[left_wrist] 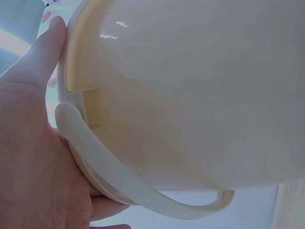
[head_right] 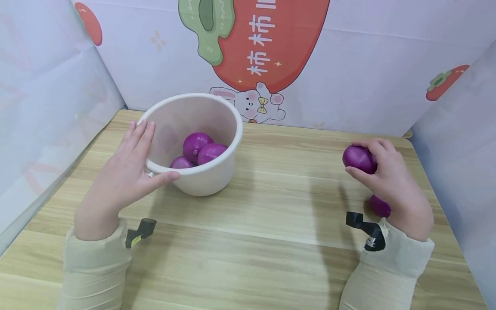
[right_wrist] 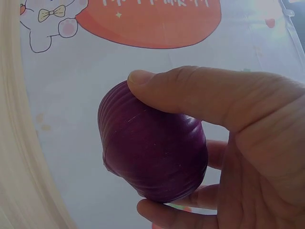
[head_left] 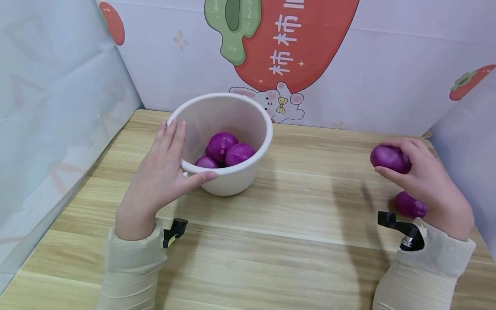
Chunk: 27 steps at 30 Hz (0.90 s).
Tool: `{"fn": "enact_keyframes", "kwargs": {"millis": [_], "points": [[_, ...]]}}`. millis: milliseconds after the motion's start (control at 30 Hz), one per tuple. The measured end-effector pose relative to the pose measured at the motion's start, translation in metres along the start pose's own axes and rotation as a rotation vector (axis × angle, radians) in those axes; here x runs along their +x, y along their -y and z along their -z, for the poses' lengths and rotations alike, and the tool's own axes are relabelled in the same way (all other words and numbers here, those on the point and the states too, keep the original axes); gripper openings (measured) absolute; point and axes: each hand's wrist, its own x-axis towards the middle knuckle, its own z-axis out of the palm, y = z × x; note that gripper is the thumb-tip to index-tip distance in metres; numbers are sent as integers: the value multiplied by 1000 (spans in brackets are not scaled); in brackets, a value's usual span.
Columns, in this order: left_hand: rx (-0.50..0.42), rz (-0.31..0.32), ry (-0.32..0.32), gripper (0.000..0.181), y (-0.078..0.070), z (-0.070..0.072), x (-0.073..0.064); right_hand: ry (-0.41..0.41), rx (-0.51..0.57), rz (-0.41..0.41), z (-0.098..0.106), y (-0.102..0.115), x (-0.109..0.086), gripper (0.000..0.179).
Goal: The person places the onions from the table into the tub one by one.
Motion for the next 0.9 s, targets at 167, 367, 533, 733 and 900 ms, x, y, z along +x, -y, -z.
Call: {"fn": "enact_keyframes", "kwargs": {"millis": [167, 367, 533, 733, 900], "points": [[-1, -2, -6, 116, 0, 0, 0, -31, 11, 40, 0, 6, 0, 55], [-1, -4, -6, 116, 0, 0, -1, -55, 12, 71, 0, 12, -2, 55], [2, -3, -4, 117, 0, 0, -1, -71, -1, 95, 0, 19, -3, 56], [0, -3, -4, 117, 0, 0, -1, -96, -7, 148, 0, 30, -3, 58], [3, -7, -10, 116, 0, 0, 0, -108, 22, 208, -3, 36, 0, 59]]}}
